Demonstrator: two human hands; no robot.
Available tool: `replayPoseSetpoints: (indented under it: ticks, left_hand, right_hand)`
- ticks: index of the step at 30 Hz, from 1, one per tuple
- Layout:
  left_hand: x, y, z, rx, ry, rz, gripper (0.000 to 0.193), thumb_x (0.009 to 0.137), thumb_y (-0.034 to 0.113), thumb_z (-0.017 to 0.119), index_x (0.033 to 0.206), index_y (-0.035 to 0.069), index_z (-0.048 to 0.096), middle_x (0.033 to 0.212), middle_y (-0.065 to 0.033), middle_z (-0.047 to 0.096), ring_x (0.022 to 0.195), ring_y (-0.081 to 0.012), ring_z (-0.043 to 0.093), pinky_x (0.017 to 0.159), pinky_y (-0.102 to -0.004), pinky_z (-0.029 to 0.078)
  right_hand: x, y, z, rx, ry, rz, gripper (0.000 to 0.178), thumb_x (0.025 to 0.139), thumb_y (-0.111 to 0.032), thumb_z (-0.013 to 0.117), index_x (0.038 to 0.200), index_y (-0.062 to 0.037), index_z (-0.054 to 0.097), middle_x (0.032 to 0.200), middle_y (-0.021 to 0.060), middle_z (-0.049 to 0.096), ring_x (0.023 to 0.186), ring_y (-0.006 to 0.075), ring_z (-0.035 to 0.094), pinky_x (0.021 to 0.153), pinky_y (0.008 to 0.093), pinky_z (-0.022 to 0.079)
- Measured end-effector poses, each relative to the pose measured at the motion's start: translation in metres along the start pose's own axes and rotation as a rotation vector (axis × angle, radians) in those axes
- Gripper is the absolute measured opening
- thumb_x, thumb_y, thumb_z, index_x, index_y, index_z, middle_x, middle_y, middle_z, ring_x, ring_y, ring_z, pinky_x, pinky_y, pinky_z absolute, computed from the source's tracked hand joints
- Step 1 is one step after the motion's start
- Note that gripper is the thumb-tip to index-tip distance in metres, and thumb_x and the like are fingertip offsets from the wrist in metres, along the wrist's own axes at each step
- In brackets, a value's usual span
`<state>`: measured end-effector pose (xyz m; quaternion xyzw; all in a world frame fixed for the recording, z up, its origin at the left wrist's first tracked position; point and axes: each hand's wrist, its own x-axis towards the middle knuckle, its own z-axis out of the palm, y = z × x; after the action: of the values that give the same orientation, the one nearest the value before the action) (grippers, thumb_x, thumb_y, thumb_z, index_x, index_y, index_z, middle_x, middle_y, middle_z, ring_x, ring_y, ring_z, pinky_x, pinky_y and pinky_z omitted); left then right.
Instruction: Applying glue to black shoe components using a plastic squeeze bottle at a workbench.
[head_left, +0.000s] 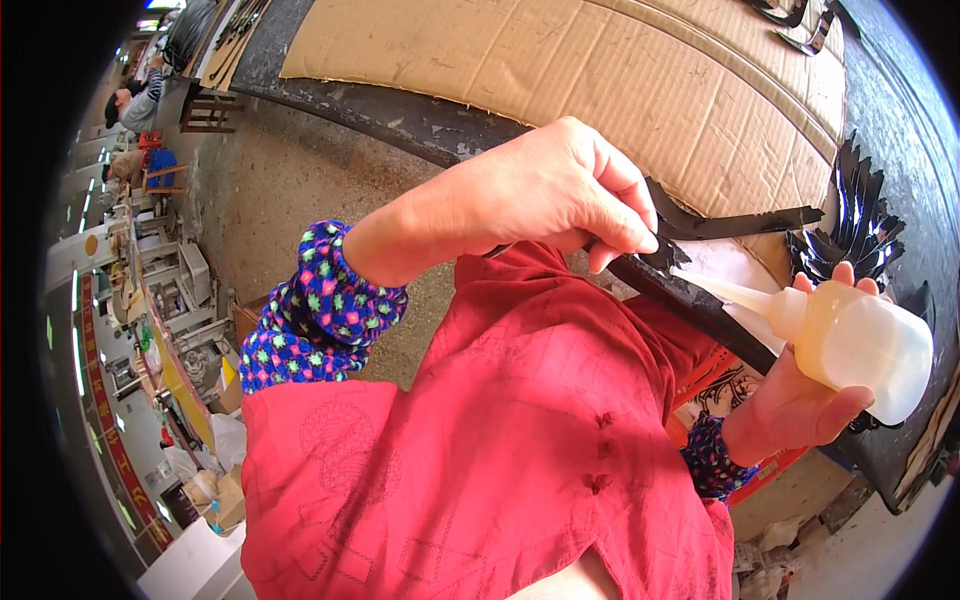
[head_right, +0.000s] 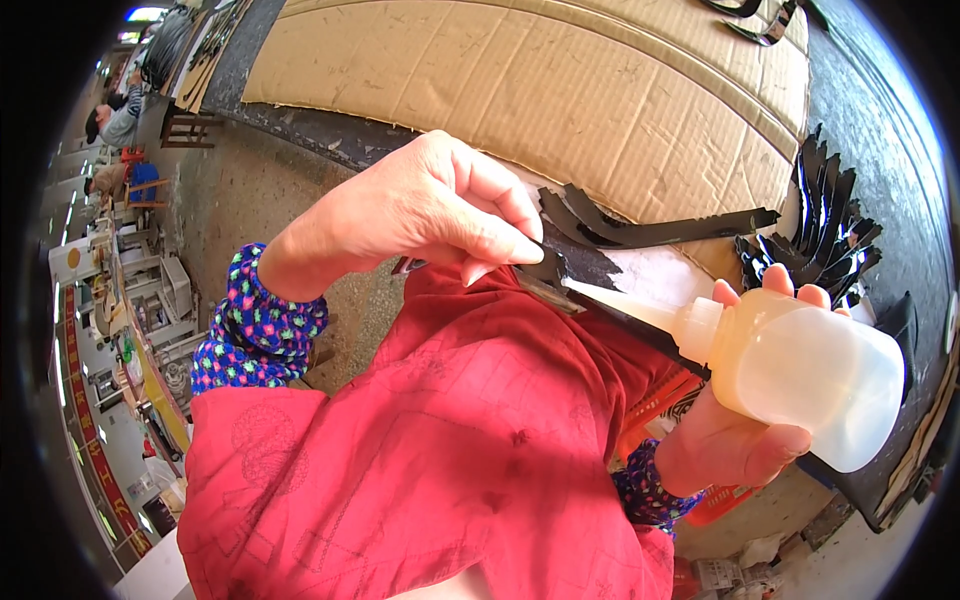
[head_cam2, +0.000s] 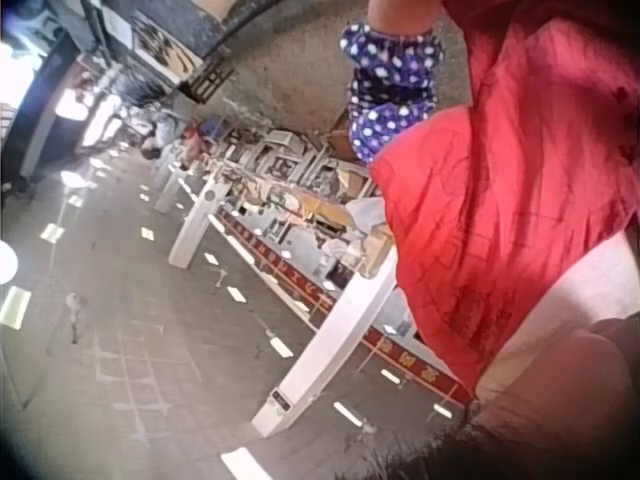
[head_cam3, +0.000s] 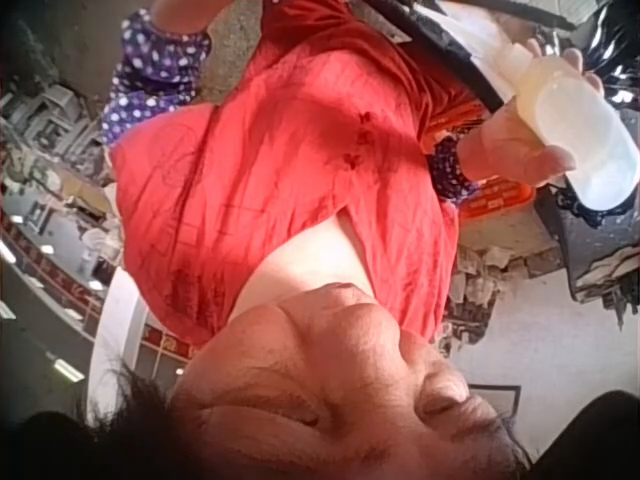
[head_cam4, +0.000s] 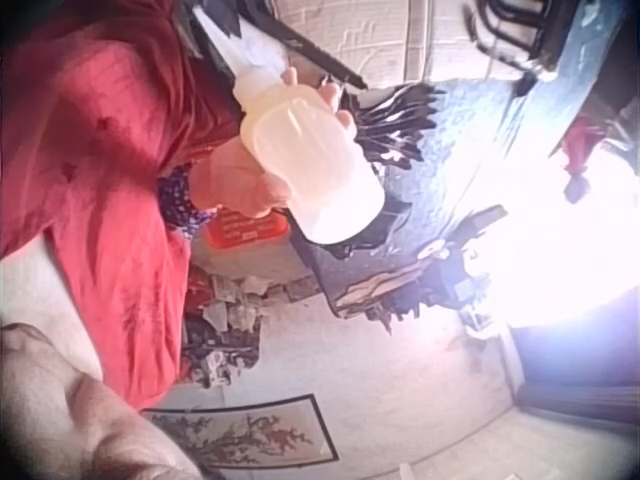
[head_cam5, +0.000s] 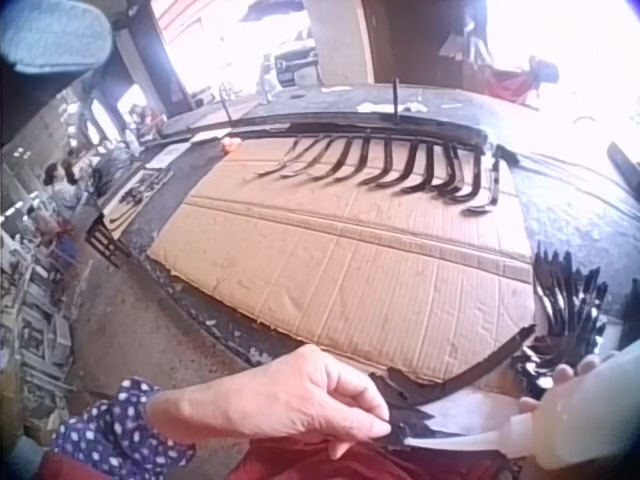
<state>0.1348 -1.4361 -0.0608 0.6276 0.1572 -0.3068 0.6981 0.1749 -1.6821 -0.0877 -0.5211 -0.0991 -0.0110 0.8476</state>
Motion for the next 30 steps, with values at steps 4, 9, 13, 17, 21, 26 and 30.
replayPoseSetpoints:
  ticks: [4, 9, 13, 17, 21, 26, 30]
  left_hand:
    - [0.001, 0.000, -0.001, -0.022, 0.005, -0.003, 0.010, 0.073, 0.009, 0.064, 0.077, 0.001, 0.061, 0.062, -0.0007, 0.055, 0.050, -0.0050, 0.051, 0.046, -0.0155, 0.040]
    - [0.003, 0.000, -0.003, -0.033, 0.006, -0.009, 0.010, 0.073, 0.009, 0.065, 0.077, 0.001, 0.061, 0.062, -0.0006, 0.055, 0.050, -0.0050, 0.051, 0.046, -0.0158, 0.039]
    - [0.002, -0.001, -0.003, -0.035, 0.018, -0.014, 0.009, 0.073, 0.008, 0.064, 0.076, 0.001, 0.061, 0.062, -0.0005, 0.055, 0.050, -0.0051, 0.051, 0.045, -0.0160, 0.039]
    - [0.005, -0.004, -0.005, -0.049, -0.011, 0.002, 0.009, 0.072, 0.008, 0.065, 0.075, 0.000, 0.060, 0.061, -0.0006, 0.054, 0.050, -0.0054, 0.051, 0.045, -0.0159, 0.038]
    - [0.003, -0.001, 0.000, -0.046, -0.023, -0.007, 0.010, 0.073, 0.008, 0.065, 0.075, 0.000, 0.060, 0.060, -0.0009, 0.054, 0.049, -0.0056, 0.051, 0.044, -0.0162, 0.037]
    - [0.000, 0.002, 0.002, 0.006, -0.026, -0.011, 0.010, 0.072, 0.009, 0.065, 0.076, 0.000, 0.061, 0.059, -0.0009, 0.054, 0.048, -0.0059, 0.051, 0.044, -0.0168, 0.036]
    - [-0.001, 0.005, 0.004, 0.042, -0.020, -0.028, 0.011, 0.072, 0.009, 0.065, 0.077, 0.000, 0.061, 0.059, -0.0009, 0.054, 0.048, -0.0059, 0.051, 0.044, -0.0169, 0.036]
  right_hand:
    - [-0.001, 0.000, -0.002, -0.011, -0.006, 0.001, 0.078, 0.073, -0.044, 0.059, 0.126, 0.0024, 0.026, 0.126, 0.0209, 0.034, 0.118, 0.0392, 0.033, 0.091, 0.0562, 0.031]
    - [-0.002, 0.000, -0.005, 0.010, -0.006, 0.017, 0.078, 0.073, -0.043, 0.059, 0.126, 0.0027, 0.024, 0.125, 0.0223, 0.033, 0.117, 0.0405, 0.033, 0.090, 0.0560, 0.033]
    - [-0.002, -0.002, -0.014, 0.005, -0.069, 0.079, 0.080, 0.073, -0.044, 0.060, 0.127, 0.0035, 0.023, 0.126, 0.0229, 0.032, 0.117, 0.0410, 0.033, 0.090, 0.0556, 0.034]
    - [-0.001, -0.006, -0.004, -0.142, 0.113, 0.049, 0.090, 0.063, -0.056, 0.062, 0.126, -0.0018, 0.028, 0.119, 0.0183, 0.039, 0.109, 0.0386, 0.041, 0.078, 0.0505, 0.046]
    - [0.000, -0.006, -0.001, -0.112, 0.171, 0.003, 0.092, 0.061, -0.056, 0.065, 0.125, -0.0017, 0.028, 0.118, 0.0164, 0.040, 0.109, 0.0376, 0.041, 0.079, 0.0498, 0.046]
    - [-0.005, -0.003, -0.015, 0.078, -0.037, 0.027, 0.081, 0.074, -0.044, 0.059, 0.128, 0.0025, 0.021, 0.129, 0.0203, 0.032, 0.122, 0.0400, 0.026, 0.094, 0.0563, 0.028]
    - [-0.006, -0.002, -0.016, 0.078, -0.048, 0.029, 0.080, 0.074, -0.043, 0.059, 0.129, 0.0022, 0.020, 0.130, 0.0206, 0.030, 0.122, 0.0406, 0.026, 0.095, 0.0570, 0.027]
